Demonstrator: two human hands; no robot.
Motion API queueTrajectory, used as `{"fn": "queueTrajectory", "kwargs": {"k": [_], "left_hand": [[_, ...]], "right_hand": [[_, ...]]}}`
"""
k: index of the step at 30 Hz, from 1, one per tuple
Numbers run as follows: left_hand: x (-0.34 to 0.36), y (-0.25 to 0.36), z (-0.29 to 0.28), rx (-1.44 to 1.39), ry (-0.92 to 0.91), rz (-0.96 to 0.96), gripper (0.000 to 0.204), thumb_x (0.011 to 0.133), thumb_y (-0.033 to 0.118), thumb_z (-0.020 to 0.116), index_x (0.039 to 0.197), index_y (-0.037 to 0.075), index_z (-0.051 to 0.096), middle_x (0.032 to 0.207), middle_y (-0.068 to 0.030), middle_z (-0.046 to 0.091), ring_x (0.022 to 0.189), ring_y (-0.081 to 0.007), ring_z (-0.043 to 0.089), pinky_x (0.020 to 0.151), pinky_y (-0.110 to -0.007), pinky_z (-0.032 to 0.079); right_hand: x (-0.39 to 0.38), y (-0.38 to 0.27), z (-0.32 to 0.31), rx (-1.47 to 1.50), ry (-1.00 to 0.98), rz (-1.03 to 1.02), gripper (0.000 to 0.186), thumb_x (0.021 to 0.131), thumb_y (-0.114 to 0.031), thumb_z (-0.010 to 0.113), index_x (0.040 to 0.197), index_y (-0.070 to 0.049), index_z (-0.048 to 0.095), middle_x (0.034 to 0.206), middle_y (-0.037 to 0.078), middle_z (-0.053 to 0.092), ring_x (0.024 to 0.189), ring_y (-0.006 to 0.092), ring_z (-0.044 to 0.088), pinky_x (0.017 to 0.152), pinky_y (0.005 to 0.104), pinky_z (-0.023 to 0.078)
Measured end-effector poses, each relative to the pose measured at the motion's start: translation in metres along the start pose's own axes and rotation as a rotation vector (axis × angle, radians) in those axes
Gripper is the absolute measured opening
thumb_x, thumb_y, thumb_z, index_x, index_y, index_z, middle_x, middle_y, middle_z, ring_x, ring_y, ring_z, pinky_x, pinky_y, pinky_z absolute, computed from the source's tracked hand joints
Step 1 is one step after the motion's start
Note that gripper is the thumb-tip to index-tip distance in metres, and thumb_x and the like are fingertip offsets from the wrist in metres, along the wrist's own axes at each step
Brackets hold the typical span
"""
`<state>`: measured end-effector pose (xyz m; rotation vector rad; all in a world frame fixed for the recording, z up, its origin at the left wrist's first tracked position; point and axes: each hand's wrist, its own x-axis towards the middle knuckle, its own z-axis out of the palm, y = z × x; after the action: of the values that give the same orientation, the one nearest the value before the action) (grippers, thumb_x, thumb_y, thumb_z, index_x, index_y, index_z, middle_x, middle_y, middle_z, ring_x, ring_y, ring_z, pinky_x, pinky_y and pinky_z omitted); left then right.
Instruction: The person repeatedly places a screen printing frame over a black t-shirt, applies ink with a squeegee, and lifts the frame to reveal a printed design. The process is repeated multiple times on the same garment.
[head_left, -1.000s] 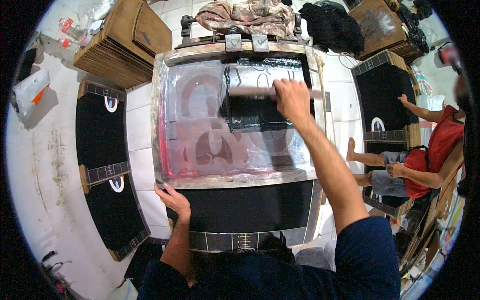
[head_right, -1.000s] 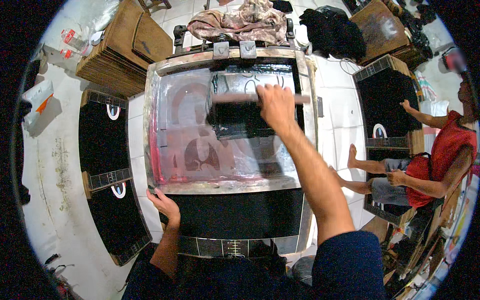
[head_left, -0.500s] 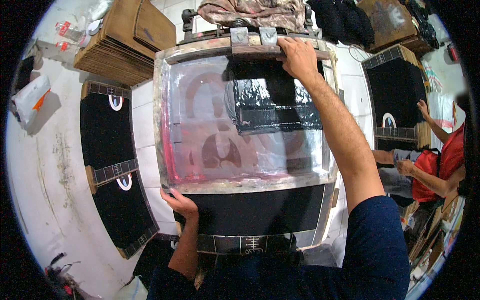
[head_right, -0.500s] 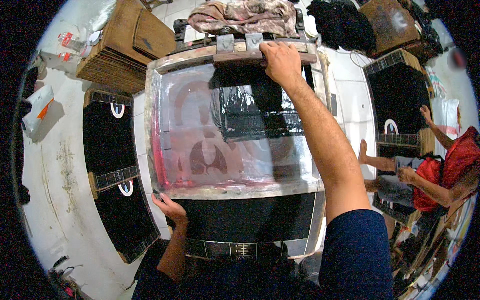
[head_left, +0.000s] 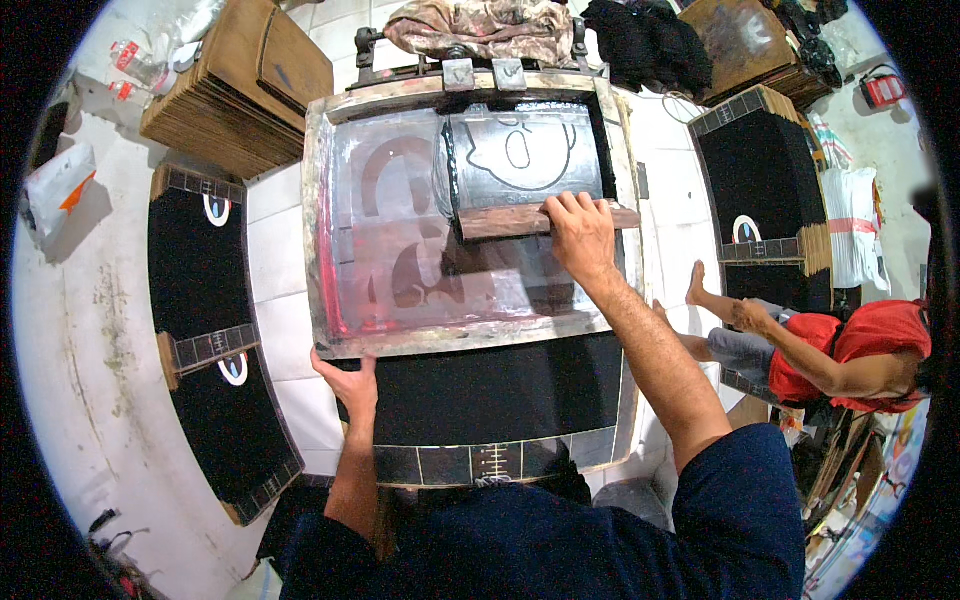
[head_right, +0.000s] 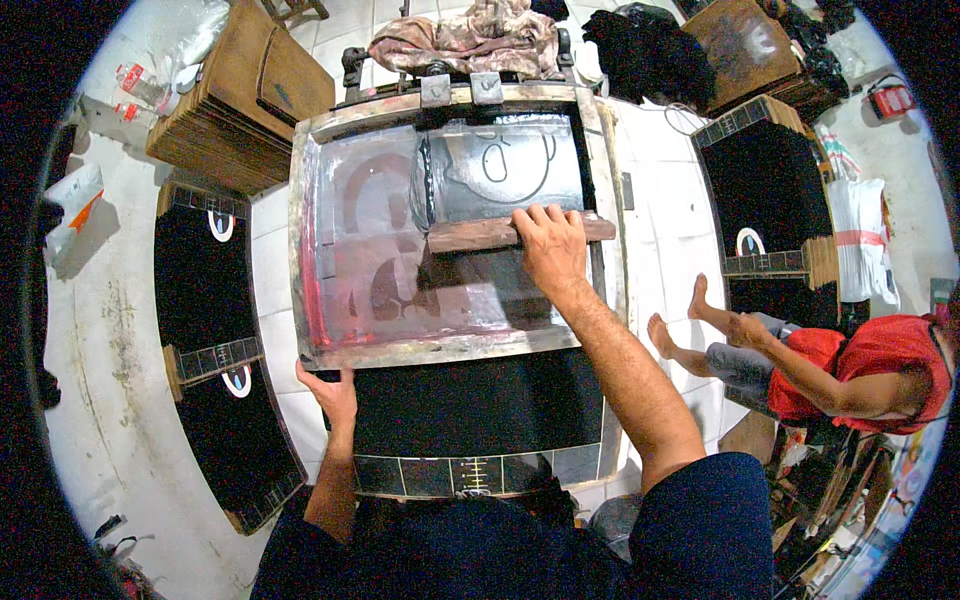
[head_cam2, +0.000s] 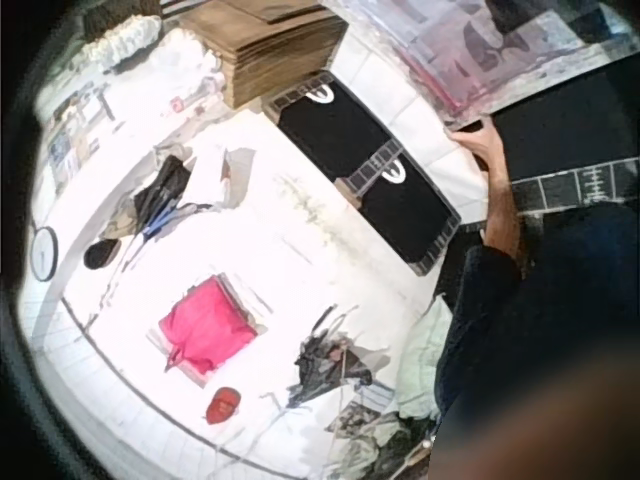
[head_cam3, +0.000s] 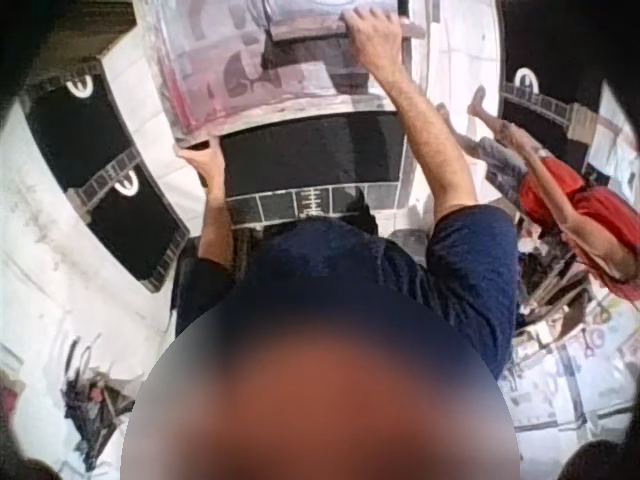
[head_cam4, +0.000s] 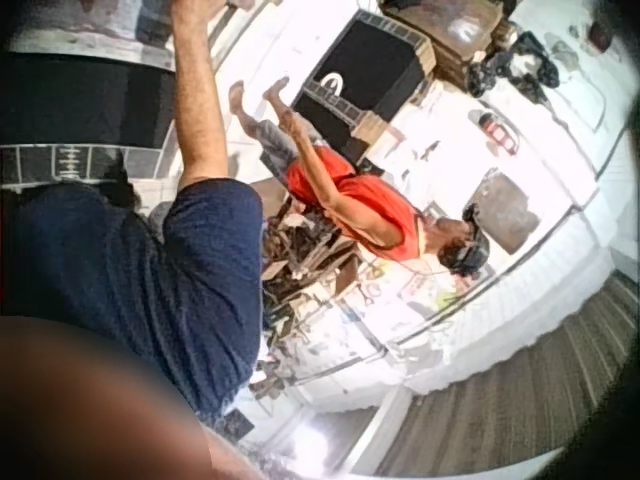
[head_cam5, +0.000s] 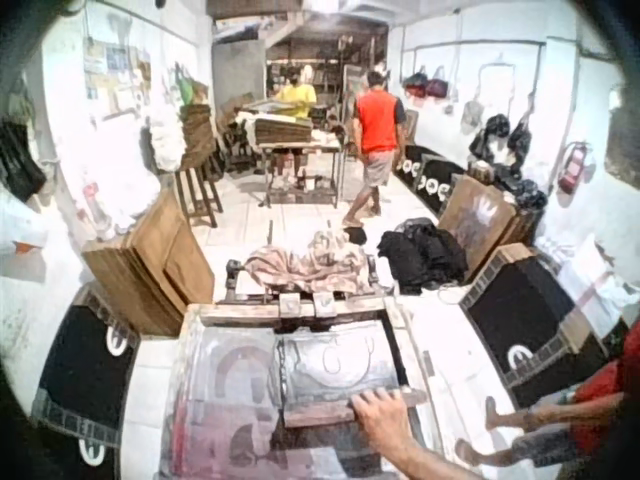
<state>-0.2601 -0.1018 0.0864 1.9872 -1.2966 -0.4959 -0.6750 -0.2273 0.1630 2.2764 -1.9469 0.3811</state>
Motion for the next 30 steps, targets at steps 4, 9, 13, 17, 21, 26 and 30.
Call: {"fn": "queueTrajectory", "kwargs": {"k": [4, 9, 13, 17, 21, 26, 30], "left_hand": [[0.007, 0.005, -0.012, -0.046, -0.065, 0.036, 0.117, 0.064, 0.018, 0.099, 0.153, -0.003, 0.026, 0.148, -0.0257, 0.041, 0.137, -0.0376, 0.043, 0.118, -0.047, 0.032], [0.014, 0.016, -0.019, -0.161, -0.037, -0.089, 0.107, 0.065, 0.006, 0.095, 0.15, -0.003, 0.032, 0.14, -0.0219, 0.053, 0.128, -0.0318, 0.053, 0.112, -0.041, 0.041], [0.013, 0.02, -0.026, -0.27, -0.038, -0.034, 0.101, 0.067, -0.001, 0.093, 0.149, -0.002, 0.033, 0.134, -0.0187, 0.057, 0.123, -0.0281, 0.057, 0.108, -0.04, 0.045], [0.012, 0.026, -0.028, -0.372, -0.062, -0.071, 0.101, 0.069, -0.003, 0.091, 0.15, -0.002, 0.032, 0.136, -0.0175, 0.055, 0.125, -0.0271, 0.056, 0.108, -0.038, 0.045], [0.013, 0.036, -0.027, -0.393, -0.071, -0.118, 0.101, 0.069, -0.005, 0.09, 0.15, -0.001, 0.031, 0.138, -0.0169, 0.054, 0.126, -0.0269, 0.056, 0.109, -0.038, 0.046], [0.011, 0.04, -0.032, -0.39, -0.082, -0.146, 0.103, 0.068, -0.006, 0.09, 0.151, -0.001, 0.029, 0.139, -0.0167, 0.054, 0.127, -0.0271, 0.056, 0.111, -0.04, 0.046], [0.012, 0.033, -0.035, -0.299, -0.067, -0.177, 0.108, 0.065, 0.001, 0.094, 0.151, -0.004, 0.03, 0.138, -0.0179, 0.054, 0.127, -0.0277, 0.055, 0.11, -0.039, 0.046]], "right_hand": [[0.007, 0.004, -0.002, -0.015, 0.029, -0.033, 0.027, 0.079, -0.005, 0.071, 0.103, -0.014, 0.063, 0.097, 0.002, 0.063, 0.097, 0.0243, 0.061, 0.085, 0.0414, 0.044], [0.03, 0.01, -0.014, 0.036, -0.026, 0.018, 0.033, 0.075, -0.006, 0.075, 0.105, -0.014, 0.063, 0.099, 0.004, 0.066, 0.1, 0.0263, 0.062, 0.087, 0.0445, 0.044], [0.059, 0.025, -0.03, 0.132, -0.086, -0.004, 0.041, 0.077, -0.013, 0.083, 0.114, -0.011, 0.066, 0.109, 0.005, 0.071, 0.102, 0.0293, 0.064, 0.085, 0.0444, 0.043], [0.054, 0.024, -0.038, 0.13, -0.214, 0.015, 0.042, 0.076, -0.013, 0.085, 0.113, -0.011, 0.066, 0.109, 0.005, 0.071, 0.103, 0.0286, 0.064, 0.086, 0.045, 0.043], [0.051, 0.025, -0.024, 0.107, -0.26, -0.027, 0.045, 0.072, -0.013, 0.084, 0.113, -0.012, 0.067, 0.108, 0.006, 0.072, 0.102, 0.0299, 0.066, 0.086, 0.0474, 0.048], [0.13, 0.064, 0.003, 0.105, -0.26, -0.007, 0.047, 0.071, -0.019, 0.085, 0.115, -0.012, 0.068, 0.103, 0.011, 0.075, 0.105, 0.033, 0.069, 0.086, 0.0499, 0.05], [0.225, 0.094, 0.022, 0.072, -0.314, -0.01, 0.057, 0.073, -0.028, 0.084, 0.125, -0.014, 0.066, 0.113, 0.016, 0.073, 0.109, 0.0331, 0.069, 0.097, 0.0504, 0.05]]}}
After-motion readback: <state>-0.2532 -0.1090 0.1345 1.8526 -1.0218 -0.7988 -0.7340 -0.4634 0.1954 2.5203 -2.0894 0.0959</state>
